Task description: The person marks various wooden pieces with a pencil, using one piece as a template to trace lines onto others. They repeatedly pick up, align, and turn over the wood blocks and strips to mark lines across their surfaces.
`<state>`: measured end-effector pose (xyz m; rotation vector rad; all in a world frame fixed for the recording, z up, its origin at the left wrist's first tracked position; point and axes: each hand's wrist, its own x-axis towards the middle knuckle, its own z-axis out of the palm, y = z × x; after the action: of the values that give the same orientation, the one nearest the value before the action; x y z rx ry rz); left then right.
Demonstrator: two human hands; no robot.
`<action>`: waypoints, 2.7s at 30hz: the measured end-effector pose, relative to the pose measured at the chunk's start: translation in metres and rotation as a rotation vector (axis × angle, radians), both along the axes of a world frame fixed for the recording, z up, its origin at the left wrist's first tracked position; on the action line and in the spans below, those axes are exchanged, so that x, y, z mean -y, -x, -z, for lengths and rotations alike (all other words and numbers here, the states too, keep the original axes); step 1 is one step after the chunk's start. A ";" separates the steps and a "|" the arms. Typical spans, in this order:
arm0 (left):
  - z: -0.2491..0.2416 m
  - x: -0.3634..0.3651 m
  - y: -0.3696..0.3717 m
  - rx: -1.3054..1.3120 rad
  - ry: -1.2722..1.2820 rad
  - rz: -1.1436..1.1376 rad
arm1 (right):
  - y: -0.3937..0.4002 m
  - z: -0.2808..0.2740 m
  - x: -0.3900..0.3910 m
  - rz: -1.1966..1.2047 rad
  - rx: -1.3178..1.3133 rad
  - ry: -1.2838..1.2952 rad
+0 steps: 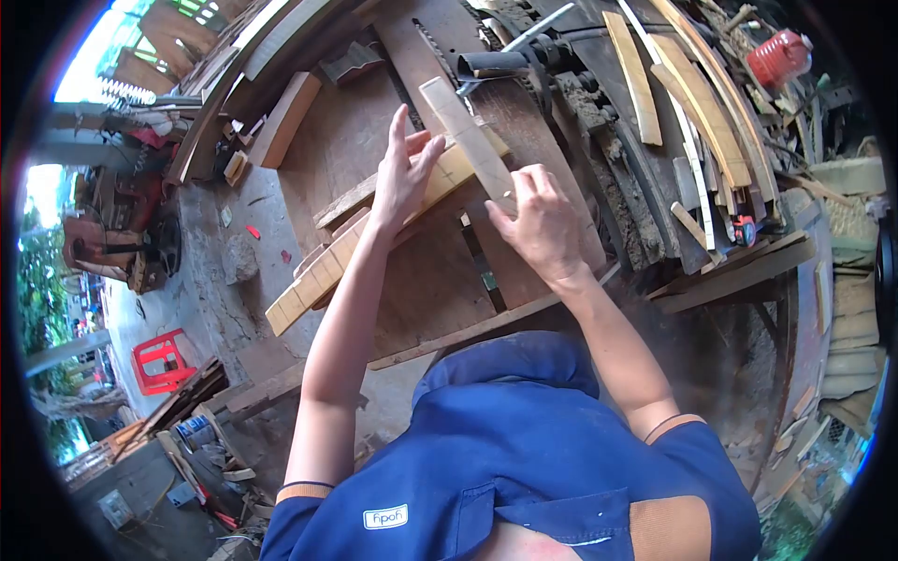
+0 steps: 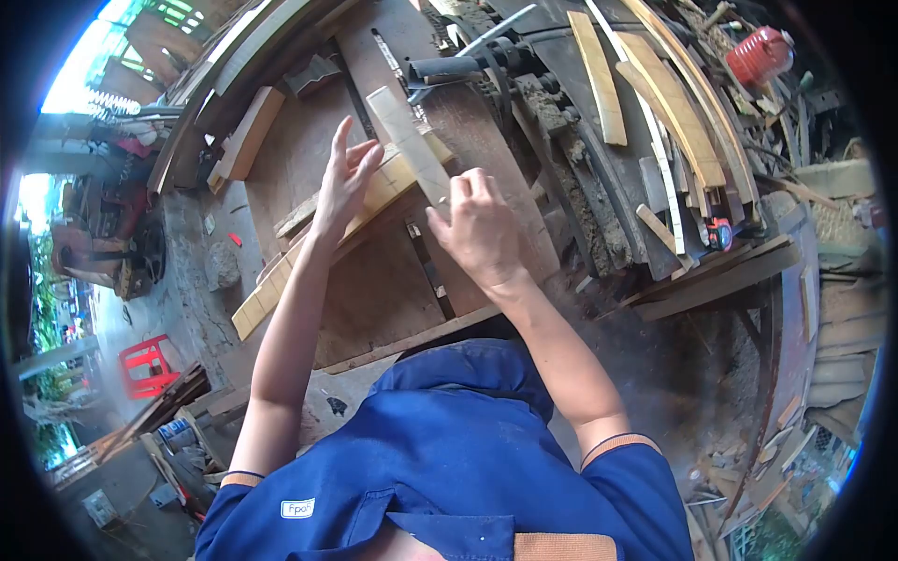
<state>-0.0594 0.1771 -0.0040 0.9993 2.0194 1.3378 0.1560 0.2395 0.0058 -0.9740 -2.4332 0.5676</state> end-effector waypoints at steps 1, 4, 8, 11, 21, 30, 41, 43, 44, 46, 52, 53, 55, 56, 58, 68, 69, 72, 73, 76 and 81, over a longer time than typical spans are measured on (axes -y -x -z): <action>0.002 -0.013 0.001 -0.004 0.014 0.016 | 0.000 0.000 0.000 -0.025 0.013 -0.014; -0.005 -0.037 -0.002 0.155 0.093 -0.005 | -0.001 -0.007 -0.002 -0.014 0.051 0.033; -0.001 -0.040 0.005 0.328 0.066 -0.043 | -0.008 -0.006 -0.012 -0.062 -0.010 0.082; -0.001 -0.039 0.004 0.392 0.059 -0.094 | -0.020 -0.010 -0.033 -0.133 -0.131 0.201; 0.000 -0.045 0.007 0.395 0.098 -0.155 | -0.015 0.000 -0.097 -0.064 -0.549 0.911; 0.003 -0.044 0.010 0.398 0.103 -0.112 | 0.026 0.020 -0.102 -0.162 -0.582 0.876; 0.002 -0.043 0.006 0.396 0.065 -0.092 | 0.038 0.017 -0.103 -0.247 -0.385 0.547; 0.001 -0.044 0.006 0.390 0.061 -0.100 | 0.038 0.016 -0.104 -0.253 -0.377 0.541; 0.002 -0.044 0.006 0.385 0.064 -0.101 | 0.038 0.016 -0.104 -0.255 -0.373 0.537; 0.002 -0.044 0.005 0.379 0.066 -0.101 | 0.044 0.017 -0.105 -0.255 -0.366 0.530; 0.002 -0.044 0.002 0.391 0.046 -0.112 | 0.031 0.013 -0.102 -0.313 -0.414 0.443; 0.001 -0.044 0.002 0.391 0.047 -0.108 | 0.023 0.010 -0.099 -0.304 -0.401 0.468; 0.000 -0.044 0.001 0.392 0.045 -0.105 | 0.019 0.009 -0.099 -0.309 -0.436 0.540; 0.000 -0.044 0.001 0.391 0.050 -0.106 | 0.020 0.009 -0.101 -0.309 -0.392 0.555; 0.000 -0.045 0.002 0.387 0.056 -0.100 | 0.027 0.013 -0.106 -0.302 -0.312 0.600; 0.003 -0.044 0.003 0.387 0.006 -0.095 | 0.011 0.011 -0.102 -0.352 -0.341 0.522; 0.002 -0.044 0.003 0.379 0.017 -0.083 | 0.013 0.011 -0.103 -0.352 -0.342 0.521; 0.004 -0.044 0.003 0.385 0.045 -0.096 | 0.030 0.013 -0.109 -0.319 -0.290 0.594; 0.004 -0.044 0.003 0.383 0.046 -0.092 | 0.035 0.015 -0.110 -0.316 -0.293 0.594; 0.006 -0.044 0.005 0.380 0.057 -0.100 | 0.040 0.016 -0.111 -0.341 -0.371 0.435; 0.003 -0.043 0.003 0.367 0.053 -0.099 | 0.000 0.009 -0.103 -0.367 -0.278 0.549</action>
<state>-0.0622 0.2205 -0.0073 0.5849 1.8309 1.3946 0.1564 0.3425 -0.0033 -0.5751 -2.2467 1.4511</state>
